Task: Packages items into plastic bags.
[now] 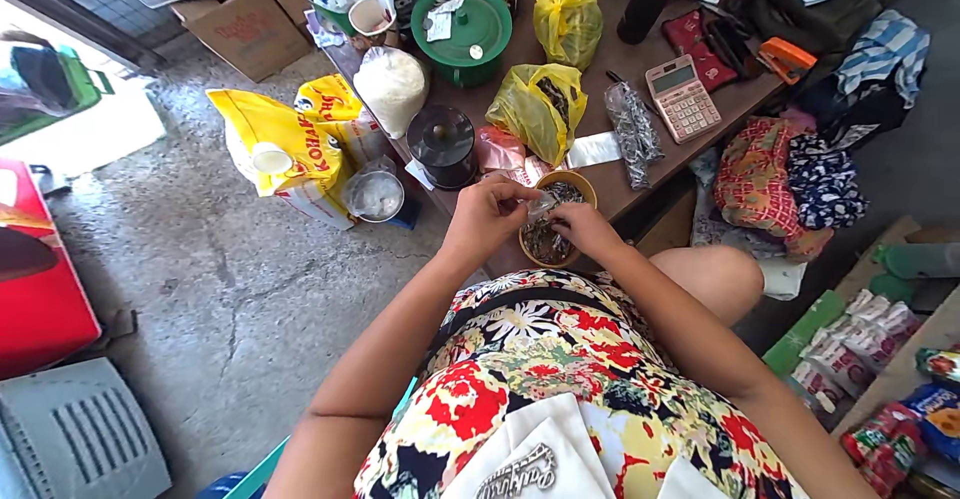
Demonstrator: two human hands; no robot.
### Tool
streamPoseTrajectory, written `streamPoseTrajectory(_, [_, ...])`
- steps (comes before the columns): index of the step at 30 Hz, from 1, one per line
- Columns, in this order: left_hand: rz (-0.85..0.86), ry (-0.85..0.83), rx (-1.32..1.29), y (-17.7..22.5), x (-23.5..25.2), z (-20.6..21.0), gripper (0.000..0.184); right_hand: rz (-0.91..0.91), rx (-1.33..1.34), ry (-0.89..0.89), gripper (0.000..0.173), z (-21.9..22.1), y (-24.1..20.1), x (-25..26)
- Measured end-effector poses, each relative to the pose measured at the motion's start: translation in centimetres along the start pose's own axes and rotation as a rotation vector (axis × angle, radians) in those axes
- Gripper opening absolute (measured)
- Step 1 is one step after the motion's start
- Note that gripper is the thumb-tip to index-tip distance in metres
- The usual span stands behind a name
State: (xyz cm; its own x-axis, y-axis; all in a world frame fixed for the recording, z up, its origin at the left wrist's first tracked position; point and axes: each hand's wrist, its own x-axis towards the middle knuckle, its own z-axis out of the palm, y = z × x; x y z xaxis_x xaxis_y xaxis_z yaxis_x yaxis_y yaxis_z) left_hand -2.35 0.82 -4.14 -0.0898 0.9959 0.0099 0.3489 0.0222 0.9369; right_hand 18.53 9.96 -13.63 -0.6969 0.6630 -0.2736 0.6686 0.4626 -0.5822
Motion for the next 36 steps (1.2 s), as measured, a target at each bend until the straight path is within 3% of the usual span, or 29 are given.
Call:
streamPoseTrajectory(3, [-0.02, -0.046, 0.015, 0.3, 0.8, 0.7, 0.017, 0.002, 0.147, 0.13, 0.014, -2.5, -0.4, -1.0])
streamPoseTrajectory(12, [-0.087, -0.131, 0.052, 0.9, 2.6, 2.5, 0.024, 0.078, 0.438, 0.236, 0.021, -9.4, -2.8, -3.6])
streamPoseTrajectory(19, [-0.075, -0.11, 0.026, 0.8, 2.6, 3.1, 0.019, 0.005, 0.613, 0.371, 0.027, -9.6, -6.2, -4.5])
streamPoseTrajectory(26, [-0.071, -0.09, 0.03, 0.9, 2.3, 3.2, 0.022, -0.061, 0.28, 0.346, 0.018, -8.0, -6.5, -3.7])
streamPoseTrajectory(36, [-0.041, -0.043, 0.042, 1.0, 1.8, 2.9, 0.022, -0.17, 0.015, 0.363, 0.022, -8.5, -7.8, -4.2])
